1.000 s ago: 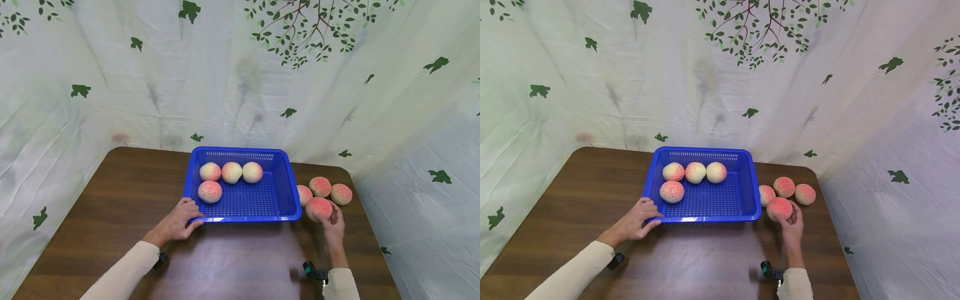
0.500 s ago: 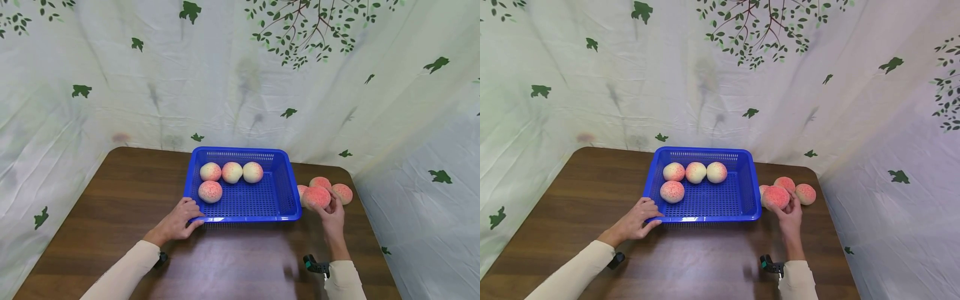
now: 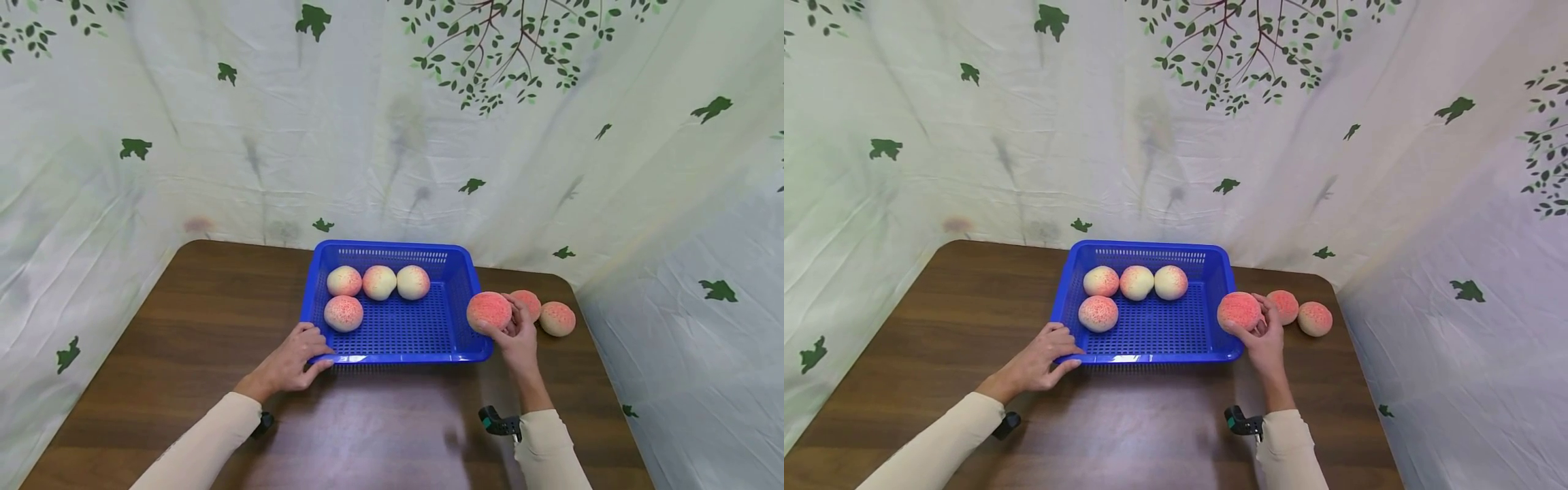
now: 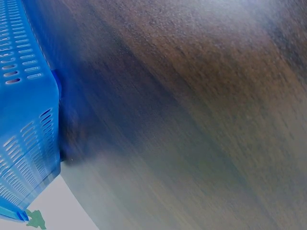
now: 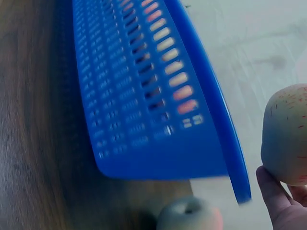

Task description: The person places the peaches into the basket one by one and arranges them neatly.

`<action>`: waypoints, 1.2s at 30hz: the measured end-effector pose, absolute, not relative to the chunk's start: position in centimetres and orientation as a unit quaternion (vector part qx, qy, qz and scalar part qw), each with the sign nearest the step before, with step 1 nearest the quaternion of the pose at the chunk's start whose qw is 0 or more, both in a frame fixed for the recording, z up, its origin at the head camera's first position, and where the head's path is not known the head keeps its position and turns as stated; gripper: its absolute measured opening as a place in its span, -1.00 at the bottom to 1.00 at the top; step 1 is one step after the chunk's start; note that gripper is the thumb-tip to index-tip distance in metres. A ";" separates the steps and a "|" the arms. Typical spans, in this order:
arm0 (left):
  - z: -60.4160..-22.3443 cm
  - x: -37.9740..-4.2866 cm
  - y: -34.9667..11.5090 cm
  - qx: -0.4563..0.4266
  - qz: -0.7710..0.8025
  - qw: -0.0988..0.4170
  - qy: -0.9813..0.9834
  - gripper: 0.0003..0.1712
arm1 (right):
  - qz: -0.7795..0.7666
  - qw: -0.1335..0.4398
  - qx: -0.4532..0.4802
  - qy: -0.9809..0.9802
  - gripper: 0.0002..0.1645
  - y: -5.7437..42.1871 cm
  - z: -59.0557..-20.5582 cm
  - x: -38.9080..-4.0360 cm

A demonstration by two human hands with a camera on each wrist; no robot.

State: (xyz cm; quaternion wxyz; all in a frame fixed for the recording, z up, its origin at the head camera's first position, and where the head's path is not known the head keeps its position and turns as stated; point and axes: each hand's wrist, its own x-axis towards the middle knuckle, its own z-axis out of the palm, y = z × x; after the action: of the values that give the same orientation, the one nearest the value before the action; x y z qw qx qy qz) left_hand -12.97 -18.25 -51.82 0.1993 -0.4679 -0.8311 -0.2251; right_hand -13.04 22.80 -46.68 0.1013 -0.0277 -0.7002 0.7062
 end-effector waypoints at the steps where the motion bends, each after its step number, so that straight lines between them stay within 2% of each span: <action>1: -51.9 -13.0 -18.3 -0.469 -0.226 0.202 -0.829 -0.87 | 0.701 0.095 -0.026 -0.706 -0.15 22.5 -46.7 -13.2; 8: -51.9 -13.0 -18.3 -0.469 -0.231 0.197 -0.830 -0.89 | 0.692 0.055 -0.014 -0.720 -0.14 20.8 -47.0 -14.3; 24: -51.6 -13.1 -18.3 -0.474 -0.230 0.195 -0.827 -0.91 | 0.684 0.002 -0.027 -0.729 -0.13 16.2 -47.6 -16.9; 36: -51.8 -13.2 -18.3 -0.477 -0.234 0.195 -0.824 -0.90 | 0.641 -0.053 0.009 -0.765 -0.12 11.9 -45.3 -17.0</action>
State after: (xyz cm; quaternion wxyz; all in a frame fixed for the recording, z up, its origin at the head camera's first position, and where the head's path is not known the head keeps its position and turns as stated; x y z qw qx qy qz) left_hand -13.20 -18.30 -51.76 0.1949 -0.4772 -0.8245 -0.2336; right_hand -16.97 11.88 -45.26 -0.0531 0.0093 -0.7653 0.6414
